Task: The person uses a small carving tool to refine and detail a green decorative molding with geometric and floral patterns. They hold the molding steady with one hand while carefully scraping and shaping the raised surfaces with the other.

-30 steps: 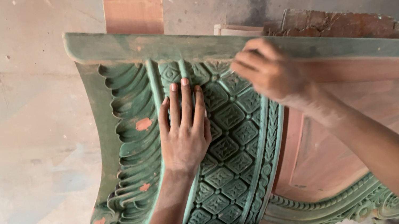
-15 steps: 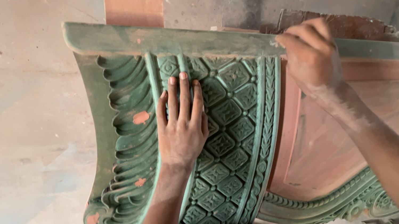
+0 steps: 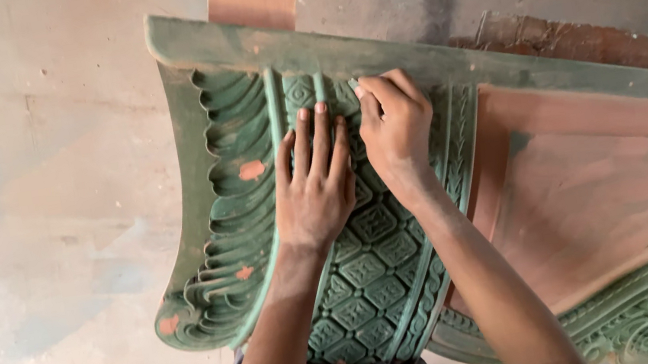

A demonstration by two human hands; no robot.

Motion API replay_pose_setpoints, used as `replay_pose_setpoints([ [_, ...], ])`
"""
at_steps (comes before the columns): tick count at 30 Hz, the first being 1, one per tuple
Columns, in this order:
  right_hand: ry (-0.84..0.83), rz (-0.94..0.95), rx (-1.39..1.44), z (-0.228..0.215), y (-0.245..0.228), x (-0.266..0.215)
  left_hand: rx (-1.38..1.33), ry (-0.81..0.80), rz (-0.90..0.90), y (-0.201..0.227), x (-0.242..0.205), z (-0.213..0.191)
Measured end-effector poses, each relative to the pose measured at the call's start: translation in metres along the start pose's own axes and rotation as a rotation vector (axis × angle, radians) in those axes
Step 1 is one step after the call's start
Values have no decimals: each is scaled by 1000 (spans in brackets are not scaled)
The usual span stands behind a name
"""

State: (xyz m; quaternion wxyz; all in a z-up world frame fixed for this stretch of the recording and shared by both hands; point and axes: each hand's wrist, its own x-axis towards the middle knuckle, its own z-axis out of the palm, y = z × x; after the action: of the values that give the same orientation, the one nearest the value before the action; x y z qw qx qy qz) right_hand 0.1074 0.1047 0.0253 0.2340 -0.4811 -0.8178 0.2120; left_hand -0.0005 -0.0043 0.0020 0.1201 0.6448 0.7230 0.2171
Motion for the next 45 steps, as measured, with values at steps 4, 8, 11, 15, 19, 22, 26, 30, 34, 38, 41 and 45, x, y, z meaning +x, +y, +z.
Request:
replay_pose_setpoints([
  [4, 9, 57, 79, -13, -2, -4, -29, 11, -6, 3, 3, -5],
  [8, 42, 21, 50, 6, 6, 7, -15, 27, 13, -5, 8, 1],
  [11, 11, -10, -5, 2, 9, -10, -47, 9, -11, 1, -5, 3],
  [15, 27, -95, -92, 8, 2, 2, -4, 3, -5, 1, 4, -2],
  [19, -23, -126, -66, -1, 4, -8, -45, 4, -15, 0, -2, -1],
  [22, 5, -160, -91, -2, 4, -6, -43, 26, -1, -3, 7, -3],
  [26, -57, -136, -99, 3, 11, -7, -17, 10, -16, 2, -5, 0],
  [30, 7, -106, -27, 3, 8, -3, -9, 13, -3, 1, 4, -4],
  [34, -12, -124, -114, 13, 11, 0, -48, 22, -17, 3, 0, -1],
  [38, 7, -191, -106, 9, 7, -10, -19, 4, -4, 1, 2, -4],
  [41, 40, -259, -136, 15, 13, -3, -23, 30, -7, 1, 4, -1],
  [45, -26, -190, -73, 7, 18, -20, -6, 29, -5, -1, 1, 2],
])
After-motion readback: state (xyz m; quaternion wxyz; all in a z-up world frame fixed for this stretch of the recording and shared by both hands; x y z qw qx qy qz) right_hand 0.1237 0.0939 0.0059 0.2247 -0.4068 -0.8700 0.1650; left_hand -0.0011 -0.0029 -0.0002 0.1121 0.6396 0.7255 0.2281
